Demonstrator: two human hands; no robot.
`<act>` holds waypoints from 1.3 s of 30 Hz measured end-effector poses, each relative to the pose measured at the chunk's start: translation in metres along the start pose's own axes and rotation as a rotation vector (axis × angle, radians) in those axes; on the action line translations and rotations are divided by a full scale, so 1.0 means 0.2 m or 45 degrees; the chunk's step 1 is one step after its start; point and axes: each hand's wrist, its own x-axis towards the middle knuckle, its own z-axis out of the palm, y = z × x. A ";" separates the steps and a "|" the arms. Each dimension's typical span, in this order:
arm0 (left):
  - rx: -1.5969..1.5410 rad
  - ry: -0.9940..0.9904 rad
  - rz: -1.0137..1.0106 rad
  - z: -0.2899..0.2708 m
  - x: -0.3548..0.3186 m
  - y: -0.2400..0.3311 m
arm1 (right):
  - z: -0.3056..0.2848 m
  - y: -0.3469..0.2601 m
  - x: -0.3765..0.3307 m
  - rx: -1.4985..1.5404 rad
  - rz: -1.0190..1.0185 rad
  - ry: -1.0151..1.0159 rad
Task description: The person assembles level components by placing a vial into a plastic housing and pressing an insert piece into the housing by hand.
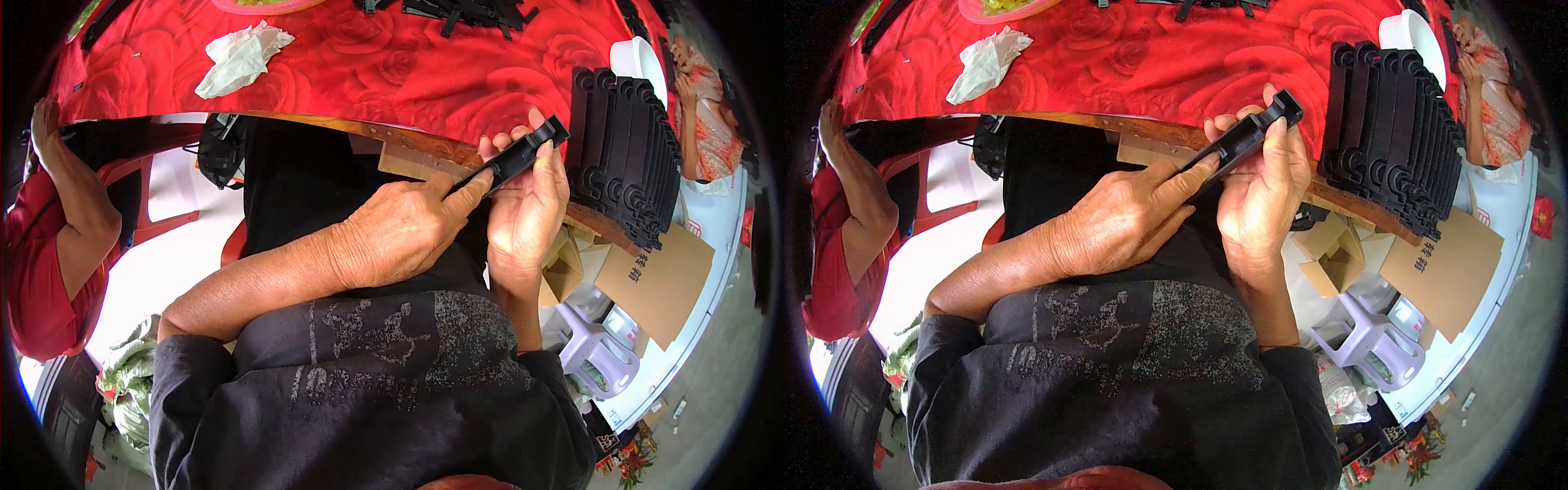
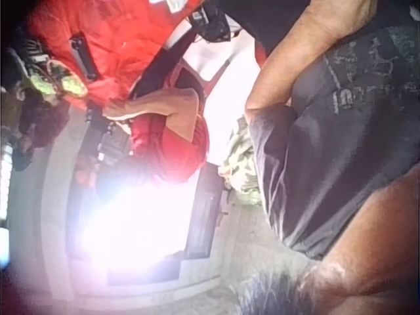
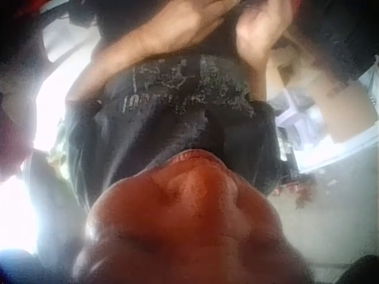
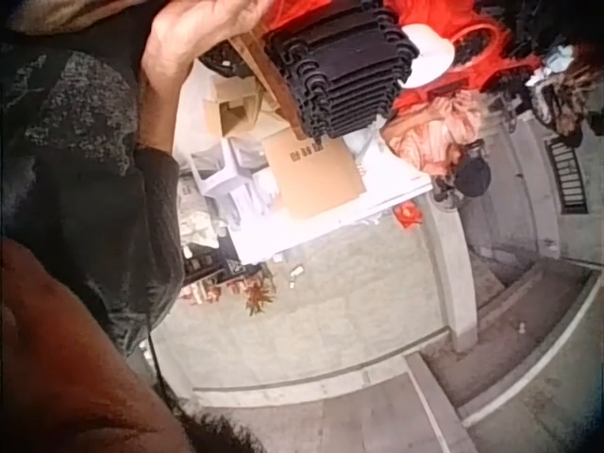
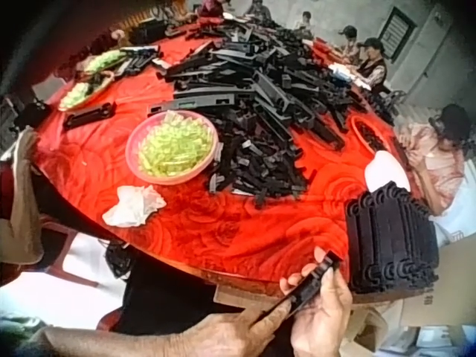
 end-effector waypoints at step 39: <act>-0.229 0.158 0.002 0.01 -0.03 -0.05 | -0.05 -0.01 0.01 0.061 0.056 0.054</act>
